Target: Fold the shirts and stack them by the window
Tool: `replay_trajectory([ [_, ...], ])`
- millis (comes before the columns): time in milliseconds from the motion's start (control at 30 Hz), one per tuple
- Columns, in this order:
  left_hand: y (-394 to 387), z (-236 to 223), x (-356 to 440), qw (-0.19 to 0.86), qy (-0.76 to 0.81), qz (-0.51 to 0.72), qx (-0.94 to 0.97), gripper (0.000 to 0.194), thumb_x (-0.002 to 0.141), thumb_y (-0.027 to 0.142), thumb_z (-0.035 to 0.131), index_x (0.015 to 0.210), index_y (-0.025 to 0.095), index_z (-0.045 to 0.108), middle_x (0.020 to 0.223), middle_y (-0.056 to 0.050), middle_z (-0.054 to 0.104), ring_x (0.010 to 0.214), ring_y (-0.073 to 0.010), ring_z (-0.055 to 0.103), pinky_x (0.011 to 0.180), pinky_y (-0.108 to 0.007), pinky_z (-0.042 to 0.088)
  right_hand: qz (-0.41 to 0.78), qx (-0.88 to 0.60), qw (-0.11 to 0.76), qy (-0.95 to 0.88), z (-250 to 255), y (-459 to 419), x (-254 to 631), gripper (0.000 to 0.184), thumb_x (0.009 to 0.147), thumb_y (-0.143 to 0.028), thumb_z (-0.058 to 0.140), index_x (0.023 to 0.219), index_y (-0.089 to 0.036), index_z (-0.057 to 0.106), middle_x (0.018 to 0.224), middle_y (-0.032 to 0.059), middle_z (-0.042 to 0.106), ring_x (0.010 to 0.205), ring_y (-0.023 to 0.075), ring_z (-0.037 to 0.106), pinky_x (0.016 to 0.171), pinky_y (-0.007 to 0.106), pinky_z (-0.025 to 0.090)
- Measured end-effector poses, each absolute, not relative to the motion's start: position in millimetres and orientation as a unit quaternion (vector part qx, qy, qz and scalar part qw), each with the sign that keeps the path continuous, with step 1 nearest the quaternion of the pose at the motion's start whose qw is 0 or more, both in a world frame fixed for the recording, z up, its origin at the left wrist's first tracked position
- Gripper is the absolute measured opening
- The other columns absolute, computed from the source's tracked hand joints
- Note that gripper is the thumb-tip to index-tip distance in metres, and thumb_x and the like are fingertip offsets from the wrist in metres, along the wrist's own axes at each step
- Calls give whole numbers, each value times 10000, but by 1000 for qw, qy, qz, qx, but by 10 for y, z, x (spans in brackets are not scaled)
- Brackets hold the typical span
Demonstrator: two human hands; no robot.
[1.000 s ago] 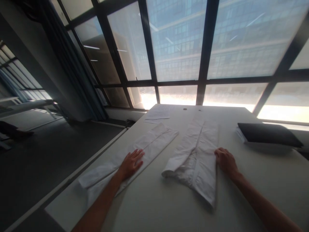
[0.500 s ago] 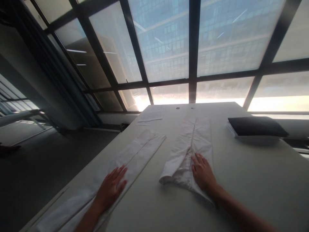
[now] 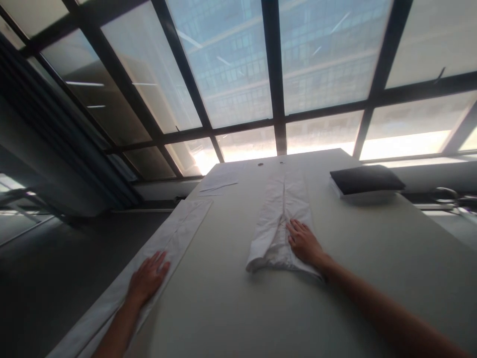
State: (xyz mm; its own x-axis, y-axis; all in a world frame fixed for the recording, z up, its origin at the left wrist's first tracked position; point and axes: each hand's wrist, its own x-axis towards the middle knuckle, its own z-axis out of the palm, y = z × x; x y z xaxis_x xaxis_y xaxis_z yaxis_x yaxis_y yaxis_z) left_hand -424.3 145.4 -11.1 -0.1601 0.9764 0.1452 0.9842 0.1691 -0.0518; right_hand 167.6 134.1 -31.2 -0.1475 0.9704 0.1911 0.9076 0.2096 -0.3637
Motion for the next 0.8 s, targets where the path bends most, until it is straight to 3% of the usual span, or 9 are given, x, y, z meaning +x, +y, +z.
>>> replay_trajectory([
  [133, 1655, -99, -3538, 126, -729, -101, -665, 640, 938, 486, 327, 1452, 140, 488, 1552, -174, 407, 1464, -403, 283, 1099, -706, 251, 87, -603, 188, -771, -313, 1431, 1855, 568, 961, -269, 427, 1503, -103, 431, 1607, 164, 312, 1495, 235, 250, 1212, 410, 154],
  [300, 1886, -68, -1889, 1, -540, -194, -819, 586, 960, 464, 400, 1460, 167, 477, 1486, -142, 508, 1426, -295, 399, 1170, -534, 288, 84, -603, 172, -775, -267, 1529, 1833, 587, 974, -318, 439, 1518, -102, 402, 1622, 173, 270, 1501, 248, 231, 1209, 419, 144],
  [467, 2174, -11, -622, -121, -469, -203, -851, 561, 970, 430, 434, 1417, 101, 520, 1451, -186, 535, 1374, -265, 479, 1158, -417, 348, 84, -611, 158, -771, -172, 1704, 1751, 573, 979, -314, 439, 1516, -116, 401, 1619, 170, 280, 1499, 240, 233, 1205, 424, 148],
  [533, 2213, -38, -354, -128, -489, -161, -848, 601, 971, 455, 437, 1437, 79, 494, 1475, -205, 502, 1400, -282, 445, 1169, -426, 326, 82, -611, 159, -771, -158, 1752, 1735, 575, 978, -314, 445, 1516, -120, 399, 1620, 169, 280, 1499, 237, 232, 1206, 421, 144],
  [667, 2144, -172, -157, -72, -507, -68, -856, 706, 959, 526, 444, 1519, 101, 378, 1597, -180, 321, 1500, -342, 232, 1201, -549, 199, 94, -617, 159, -765, -186, 1794, 1725, 589, 964, -322, 464, 1516, -126, 408, 1624, 159, 277, 1502, 239, 227, 1211, 410, 130],
  [800, 2092, -271, -181, -39, -503, -59, -861, 663, 992, 468, 382, 1554, 123, 314, 1633, -132, 254, 1523, -287, 173, 1224, -493, 163, 98, -618, 173, -761, -223, 1803, 1719, 584, 956, -322, 466, 1512, -148, 423, 1622, 136, 293, 1503, 225, 227, 1214, 408, 127],
])
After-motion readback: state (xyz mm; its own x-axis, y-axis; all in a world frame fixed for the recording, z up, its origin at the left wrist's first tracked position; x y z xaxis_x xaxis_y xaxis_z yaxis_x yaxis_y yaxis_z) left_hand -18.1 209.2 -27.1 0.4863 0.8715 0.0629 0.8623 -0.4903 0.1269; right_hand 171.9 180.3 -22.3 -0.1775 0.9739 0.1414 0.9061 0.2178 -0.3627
